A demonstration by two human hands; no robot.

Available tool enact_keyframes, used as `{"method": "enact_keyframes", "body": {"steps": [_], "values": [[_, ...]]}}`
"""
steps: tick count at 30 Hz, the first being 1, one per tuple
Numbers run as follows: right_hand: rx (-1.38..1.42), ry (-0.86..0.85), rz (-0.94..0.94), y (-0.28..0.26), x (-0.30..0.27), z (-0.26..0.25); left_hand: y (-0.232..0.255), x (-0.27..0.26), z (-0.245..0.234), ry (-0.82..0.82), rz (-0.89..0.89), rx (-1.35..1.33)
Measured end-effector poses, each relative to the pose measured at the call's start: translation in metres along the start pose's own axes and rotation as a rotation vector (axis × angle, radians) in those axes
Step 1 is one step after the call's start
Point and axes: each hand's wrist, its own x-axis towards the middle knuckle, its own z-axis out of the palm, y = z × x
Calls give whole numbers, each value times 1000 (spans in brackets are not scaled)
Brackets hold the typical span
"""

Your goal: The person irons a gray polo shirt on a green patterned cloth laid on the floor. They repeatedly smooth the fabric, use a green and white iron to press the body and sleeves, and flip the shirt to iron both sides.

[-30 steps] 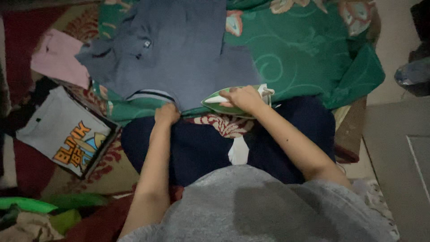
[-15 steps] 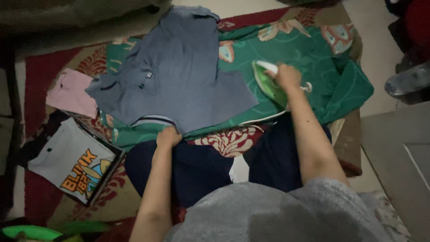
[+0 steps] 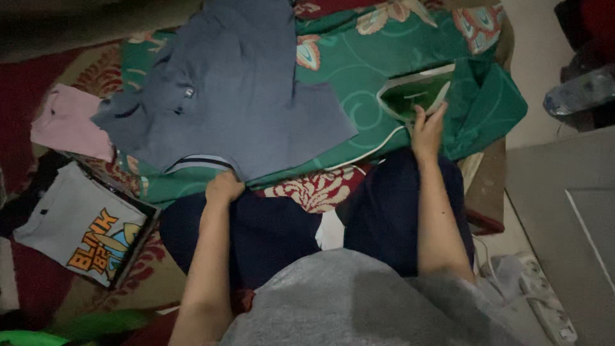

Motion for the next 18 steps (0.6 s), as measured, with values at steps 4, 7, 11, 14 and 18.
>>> {"method": "enact_keyframes", "body": {"steps": [4, 7, 11, 14, 18], "values": [[-40, 33, -78, 16, -5, 13, -1, 0, 4, 23, 14, 0], [-136, 152, -92, 22, -2, 29, 2, -6, 11, 82, -25, 49], [-175, 190, -78, 9, -20, 33, 21, -23, 23, 187, -137, 151], [-39, 213, -58, -17, -48, 23, 36, -34, 28, 154, -163, 237], [43, 201, -47, -58, -68, 20, 51, -35, 49, 51, 7, -37]]}}
